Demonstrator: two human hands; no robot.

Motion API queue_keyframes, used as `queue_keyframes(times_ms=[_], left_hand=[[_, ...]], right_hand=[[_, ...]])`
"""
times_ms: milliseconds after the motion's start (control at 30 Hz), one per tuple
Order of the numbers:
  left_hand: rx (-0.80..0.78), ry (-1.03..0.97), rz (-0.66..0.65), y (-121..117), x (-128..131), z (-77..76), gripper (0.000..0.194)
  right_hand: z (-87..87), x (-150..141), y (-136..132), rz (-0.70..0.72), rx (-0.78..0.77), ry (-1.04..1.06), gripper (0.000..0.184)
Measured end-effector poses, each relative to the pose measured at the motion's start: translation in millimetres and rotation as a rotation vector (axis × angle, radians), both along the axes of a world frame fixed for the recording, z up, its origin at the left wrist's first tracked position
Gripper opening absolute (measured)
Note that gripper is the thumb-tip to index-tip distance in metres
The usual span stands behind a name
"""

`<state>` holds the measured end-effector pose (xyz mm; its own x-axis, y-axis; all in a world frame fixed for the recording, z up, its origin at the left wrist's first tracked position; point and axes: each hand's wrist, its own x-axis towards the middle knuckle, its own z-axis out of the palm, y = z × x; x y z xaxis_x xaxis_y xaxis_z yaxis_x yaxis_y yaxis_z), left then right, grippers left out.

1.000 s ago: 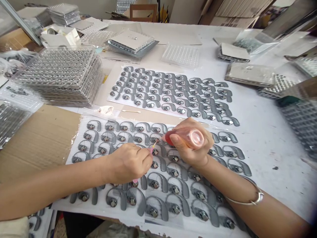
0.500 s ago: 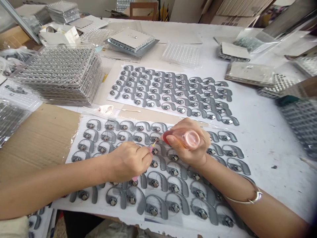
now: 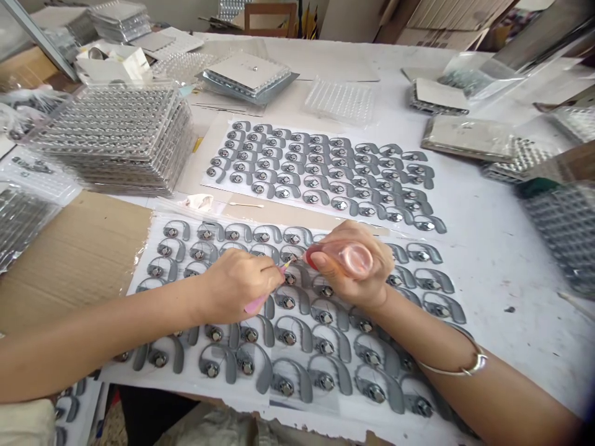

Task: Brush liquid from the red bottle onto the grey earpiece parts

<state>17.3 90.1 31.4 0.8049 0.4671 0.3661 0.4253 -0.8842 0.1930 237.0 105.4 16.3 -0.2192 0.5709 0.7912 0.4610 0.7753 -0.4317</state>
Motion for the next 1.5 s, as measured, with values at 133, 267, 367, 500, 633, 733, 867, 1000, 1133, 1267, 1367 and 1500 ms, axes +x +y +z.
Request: queue_keyframes(times_ms=[133,267,367,500,633,733,867,1000,1133,1267,1367,1500], left_hand=[[-0.107,-0.017,0.018,4,1,5.5,0.019],[-0.207,-0.050,0.017,8,0,11.3,0.018],[-0.256,-0.061,0.013,11,-1,14.7,0.016],[-0.305,-0.075,0.015,14,0,17.1,0.015],[-0.318,-0.104,0.012,15,0,17.1,0.013],[-0.309,-0.111,0.015,16,0,16.8,0.014],[-0.307,-0.099,0.025,16,0,17.5,0.014],[-0.331,-0.116,0.026,17,0,17.9,0.012],[-0.358,-0.136,0.024,19,0,18.5,0.010],[-0.409,-0.112,0.051,20,0,20.2,0.010],[-0.423,-0.121,0.057,20,0,20.5,0.010],[-0.449,-0.166,0.048,22,-1,19.2,0.009]], right_hand=[[0.6,0,0,0.013,0.004,0.007,0.010],[0.5,0,0,0.013,-0.005,0.020,0.011],[0.4,0,-1,0.009,0.000,0.017,0.011],[0.8,0,-1,0.008,0.011,0.002,0.011],[1.7,-1,0,0.029,0.024,0.011,0.010],[1.2,-1,0,0.042,0.011,0.014,0.011],[-0.4,0,0,0.047,-0.007,0.021,0.011],[-1.8,1,-1,0.055,-0.013,0.021,0.012],[-1.6,1,-1,0.061,-0.009,0.022,0.013],[-0.3,-1,-1,0.074,-0.001,0.028,0.012],[0.1,-2,-1,0.076,0.004,0.028,0.012],[-0.8,-2,-3,0.074,-0.015,0.024,0.011]])
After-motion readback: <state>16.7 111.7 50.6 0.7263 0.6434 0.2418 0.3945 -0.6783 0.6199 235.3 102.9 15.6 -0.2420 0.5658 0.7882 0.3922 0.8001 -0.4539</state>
